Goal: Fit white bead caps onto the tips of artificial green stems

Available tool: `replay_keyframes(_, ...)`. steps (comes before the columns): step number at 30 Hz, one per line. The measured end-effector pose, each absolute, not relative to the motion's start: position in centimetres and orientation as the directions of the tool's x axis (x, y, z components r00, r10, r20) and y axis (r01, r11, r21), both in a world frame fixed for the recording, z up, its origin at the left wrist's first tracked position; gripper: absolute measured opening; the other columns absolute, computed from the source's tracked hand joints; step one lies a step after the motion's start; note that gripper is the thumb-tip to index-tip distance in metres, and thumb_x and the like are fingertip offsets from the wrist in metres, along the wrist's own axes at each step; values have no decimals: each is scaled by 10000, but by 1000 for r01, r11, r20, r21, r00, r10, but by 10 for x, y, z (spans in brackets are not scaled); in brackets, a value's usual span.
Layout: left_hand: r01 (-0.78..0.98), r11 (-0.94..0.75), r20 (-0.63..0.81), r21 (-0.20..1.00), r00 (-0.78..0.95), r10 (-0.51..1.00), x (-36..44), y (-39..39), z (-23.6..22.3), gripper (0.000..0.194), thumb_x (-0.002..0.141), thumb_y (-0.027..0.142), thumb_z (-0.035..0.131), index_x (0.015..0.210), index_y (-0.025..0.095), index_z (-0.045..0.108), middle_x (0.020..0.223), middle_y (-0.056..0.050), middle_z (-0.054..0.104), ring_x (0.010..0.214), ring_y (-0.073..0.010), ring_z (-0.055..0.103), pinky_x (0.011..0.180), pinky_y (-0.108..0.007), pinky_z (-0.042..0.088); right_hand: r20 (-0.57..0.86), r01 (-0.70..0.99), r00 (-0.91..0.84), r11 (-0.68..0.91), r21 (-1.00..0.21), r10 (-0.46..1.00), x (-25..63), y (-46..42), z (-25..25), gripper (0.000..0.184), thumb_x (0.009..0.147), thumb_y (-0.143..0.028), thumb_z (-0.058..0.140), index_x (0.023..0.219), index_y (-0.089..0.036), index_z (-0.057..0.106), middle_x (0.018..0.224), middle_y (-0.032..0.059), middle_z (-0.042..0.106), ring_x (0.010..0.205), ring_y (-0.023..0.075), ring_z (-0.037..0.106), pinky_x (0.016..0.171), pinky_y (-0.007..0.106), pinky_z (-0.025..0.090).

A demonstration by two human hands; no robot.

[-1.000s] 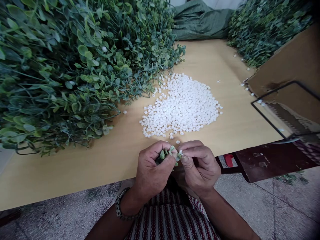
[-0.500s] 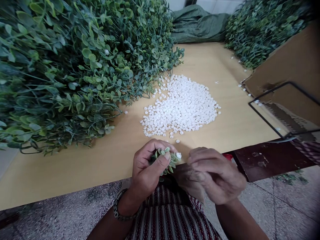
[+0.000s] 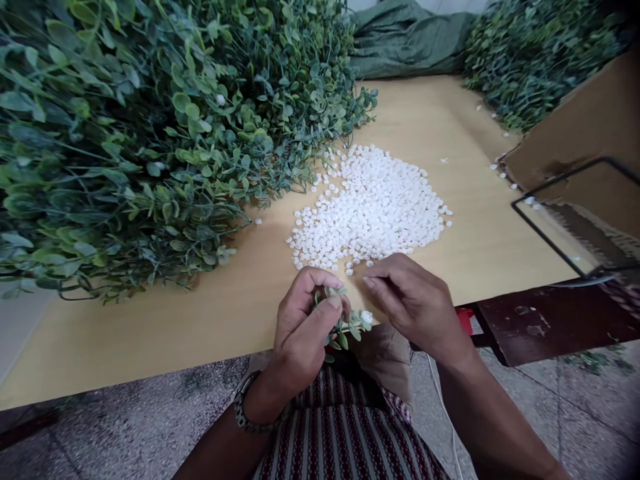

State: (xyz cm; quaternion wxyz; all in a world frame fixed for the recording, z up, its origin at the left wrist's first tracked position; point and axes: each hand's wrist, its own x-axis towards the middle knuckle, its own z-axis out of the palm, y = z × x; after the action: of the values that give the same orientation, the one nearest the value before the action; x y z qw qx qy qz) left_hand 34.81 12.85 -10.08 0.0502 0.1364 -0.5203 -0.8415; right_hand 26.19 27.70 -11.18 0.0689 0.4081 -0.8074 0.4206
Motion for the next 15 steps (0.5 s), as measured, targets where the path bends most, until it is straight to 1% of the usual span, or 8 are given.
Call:
replay_keyframes(2, -54, -471, -197, 880, -946, -259, 348, 131, -101, 100, 780, 271, 597, 811, 196, 539, 647, 10, 593, 501, -99, 488, 481, -201, 397, 411, -561, -747, 165, -811, -522, 265, 275, -107, 85, 839, -139, 589, 880, -207, 617, 779, 14, 626, 726, 138, 584, 645, 281, 485)
replay_keyframes(3, -54, -456, -195, 888, -943, -269, 347, 132, -101, 108, 774, 272, 608, 797, 190, 542, 652, 4, 600, 509, -100, 499, 488, -201, 407, 373, -474, -784, 90, -876, -496, 267, 274, -105, 62, 832, -155, 608, 862, -208, 618, 754, 5, 618, 699, 131, 576, 619, 271, 480)
replay_keyframes(5, -48, -377, -163, 925, -946, -280, 347, 131, -101, 121, 762, 277, 628, 776, 175, 564, 658, -6, 598, 523, -102, 504, 501, -204, 421, 296, -318, -829, -36, -947, -474, 270, 270, -103, 20, 821, -198, 636, 815, -206, 618, 708, -6, 604, 643, 121, 557, 564, 257, 462)
replay_keyframes(9, -17, -195, -72, 981, -957, -279, 345, 128, -102, 111, 772, 267, 624, 744, 163, 595, 621, 3, 562, 515, -96, 474, 489, -198, 403, 171, -97, -856, -174, -980, -488, 274, 264, -106, 102, 803, -280, 667, 777, -197, 613, 648, -14, 588, 576, 110, 529, 502, 241, 437)
replay_keyframes(12, -11, -135, -50, 991, -957, -285, 345, 127, -101, 90, 775, 235, 616, 726, 161, 599, 613, 7, 553, 533, -94, 470, 503, -193, 402, 88, 28, -862, -219, -975, -499, 276, 260, -110, 131, 781, -299, 693, 763, -196, 614, 616, -26, 584, 549, 99, 515, 485, 218, 428)
replay_keyframes(15, -15, -115, -48, 993, -956, -288, 344, 129, -99, 78, 761, 202, 609, 698, 158, 592, 599, 15, 543, 524, -84, 453, 496, -182, 395, 38, 109, -872, -270, -957, -487, 278, 257, -111, 132, 766, -283, 707, 745, -195, 613, 614, -30, 587, 529, 88, 500, 473, 204, 416)
